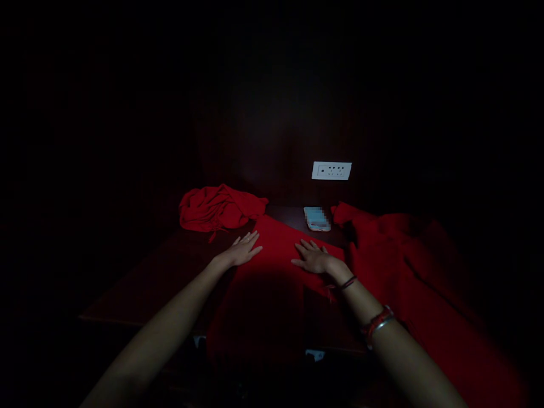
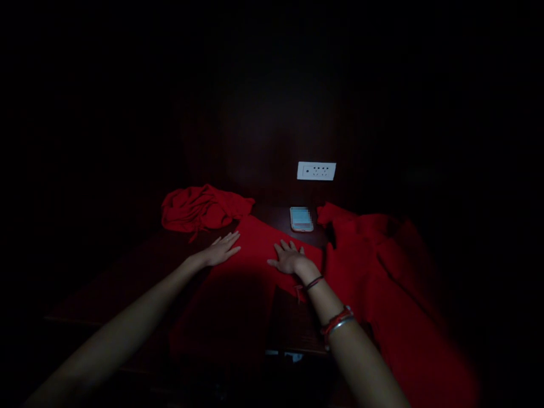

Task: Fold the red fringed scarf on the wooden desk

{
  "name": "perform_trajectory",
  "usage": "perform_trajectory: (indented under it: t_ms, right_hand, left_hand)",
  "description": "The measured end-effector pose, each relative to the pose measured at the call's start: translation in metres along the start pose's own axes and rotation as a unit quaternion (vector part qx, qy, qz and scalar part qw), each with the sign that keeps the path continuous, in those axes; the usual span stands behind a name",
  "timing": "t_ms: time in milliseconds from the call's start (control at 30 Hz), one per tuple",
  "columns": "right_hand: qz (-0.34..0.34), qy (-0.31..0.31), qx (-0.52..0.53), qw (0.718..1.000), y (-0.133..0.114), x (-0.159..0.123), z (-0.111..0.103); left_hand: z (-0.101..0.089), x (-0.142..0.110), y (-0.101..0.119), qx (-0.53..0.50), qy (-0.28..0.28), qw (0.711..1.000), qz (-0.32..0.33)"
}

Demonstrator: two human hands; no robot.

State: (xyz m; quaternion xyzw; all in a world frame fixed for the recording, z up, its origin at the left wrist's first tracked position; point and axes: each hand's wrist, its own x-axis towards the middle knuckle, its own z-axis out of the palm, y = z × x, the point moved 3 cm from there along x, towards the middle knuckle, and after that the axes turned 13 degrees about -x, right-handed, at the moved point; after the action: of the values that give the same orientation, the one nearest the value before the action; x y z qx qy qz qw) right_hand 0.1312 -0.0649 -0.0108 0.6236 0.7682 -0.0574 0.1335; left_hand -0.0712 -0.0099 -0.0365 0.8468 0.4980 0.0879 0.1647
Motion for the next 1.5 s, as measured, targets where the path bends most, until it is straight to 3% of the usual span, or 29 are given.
perform_trajectory:
  t_ms: [167,300,433,533,633,767,867,1033,1200,1267,1367,1500]
  right_hand:
    - [-0.051,0.130,0.001,0.990,-0.033,0.027,-0.019]
    - [-0.082,0.108,-0.002,0.991,-0.041,0.045,-0.005]
    - [-0.033,0.076,0.010,0.996,-0.021,0.047,0.007]
    - [0.013,0.097,0.018,0.995,-0.013,0.040,0.005]
    - [-0.032,0.149,0.017,0.988,-0.027,0.032,-0.001]
    - [-0.085,0.088,0.009,0.992,-0.041,0.030,0.004]
    - [-0.035,0.046,0.007,0.998,-0.025,0.035,0.009]
    - [0.041,0.046,0.026,0.998,0.004,0.037,0.011]
    - [0.089,0.133,0.045,0.986,-0.002,0.012,-0.005]
    - [0.122,0.112,0.055,0.985,-0.005,0.000,-0.009]
    - [0.140,0.057,0.051,0.987,-0.004,-0.007,-0.010]
    - [0.129,0.057,0.061,0.988,0.002,0.001,-0.012]
  left_hand:
    - [-0.002,0.002,-0.004,0.005,-0.024,0.999,-0.048]
    - [-0.001,0.004,-0.005,0.007,-0.032,0.998,-0.052]
    - [-0.003,0.003,-0.004,0.005,-0.047,0.996,-0.080]
    - [-0.004,0.002,0.000,0.002,-0.051,0.994,-0.095]
    - [-0.006,0.001,0.002,-0.003,-0.039,0.995,-0.096]
    - [-0.007,0.000,0.001,-0.008,-0.049,0.993,-0.105]
    - [-0.008,-0.001,0.001,-0.013,-0.050,0.993,-0.110]
    - [-0.007,0.002,0.001,-0.009,-0.042,0.993,-0.107]
    - [-0.005,0.008,0.002,0.018,0.039,0.996,-0.083]
    - [-0.003,0.009,0.004,0.018,0.062,0.994,-0.092]
    - [0.003,0.010,0.008,0.009,0.051,0.993,-0.107]
    - [0.002,0.010,0.011,-0.009,0.066,0.992,-0.111]
